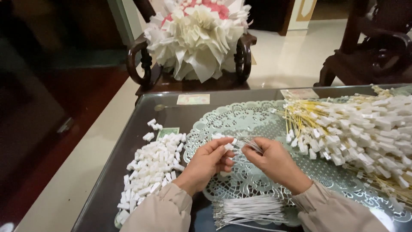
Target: Manually assembling small white plastic connectors onto thin metal wires.
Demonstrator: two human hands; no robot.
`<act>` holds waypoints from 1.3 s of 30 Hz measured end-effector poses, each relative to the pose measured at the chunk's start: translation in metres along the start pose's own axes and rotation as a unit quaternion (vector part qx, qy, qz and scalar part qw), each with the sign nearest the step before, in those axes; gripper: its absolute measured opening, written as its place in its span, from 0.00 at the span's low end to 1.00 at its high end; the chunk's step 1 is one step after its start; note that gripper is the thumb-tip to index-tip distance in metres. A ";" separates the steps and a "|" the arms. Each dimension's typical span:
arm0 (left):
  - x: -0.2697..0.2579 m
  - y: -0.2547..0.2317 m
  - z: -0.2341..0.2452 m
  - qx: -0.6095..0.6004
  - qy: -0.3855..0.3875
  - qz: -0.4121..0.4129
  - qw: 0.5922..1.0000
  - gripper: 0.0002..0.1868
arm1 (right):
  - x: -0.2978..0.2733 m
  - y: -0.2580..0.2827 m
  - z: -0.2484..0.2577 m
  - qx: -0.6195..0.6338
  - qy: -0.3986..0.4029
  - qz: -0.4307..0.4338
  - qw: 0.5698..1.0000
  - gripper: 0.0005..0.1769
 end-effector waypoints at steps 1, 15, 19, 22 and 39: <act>0.003 0.007 0.003 -0.003 -0.002 0.003 1.000 0.18 | 0.003 -0.009 -0.004 -0.001 0.004 -0.002 1.000 0.21; -0.003 0.002 0.004 -0.047 -0.015 -0.027 0.998 0.16 | -0.001 -0.002 -0.001 0.051 -0.059 0.011 0.997 0.05; -0.004 -0.002 0.007 -0.067 -0.030 -0.041 0.996 0.21 | 0.000 -0.010 -0.006 0.044 -0.053 0.010 0.998 0.05; -0.001 0.003 0.008 -0.083 -0.029 -0.035 0.996 0.21 | -0.001 -0.012 -0.009 0.040 -0.054 0.010 0.998 0.05; -0.002 0.007 0.001 -0.112 0.015 -0.034 0.993 0.14 | 0.000 -0.009 -0.001 0.016 -0.105 0.045 0.993 0.06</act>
Point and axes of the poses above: each hand's wrist, its own x-axis towards the middle knuckle, its own z-axis out of the back of the hand, y = z × x, the point moved 7 cm from there along x, towards the middle knuckle, and after that the axes turned 3 degrees about x, right-handed, at the moved point
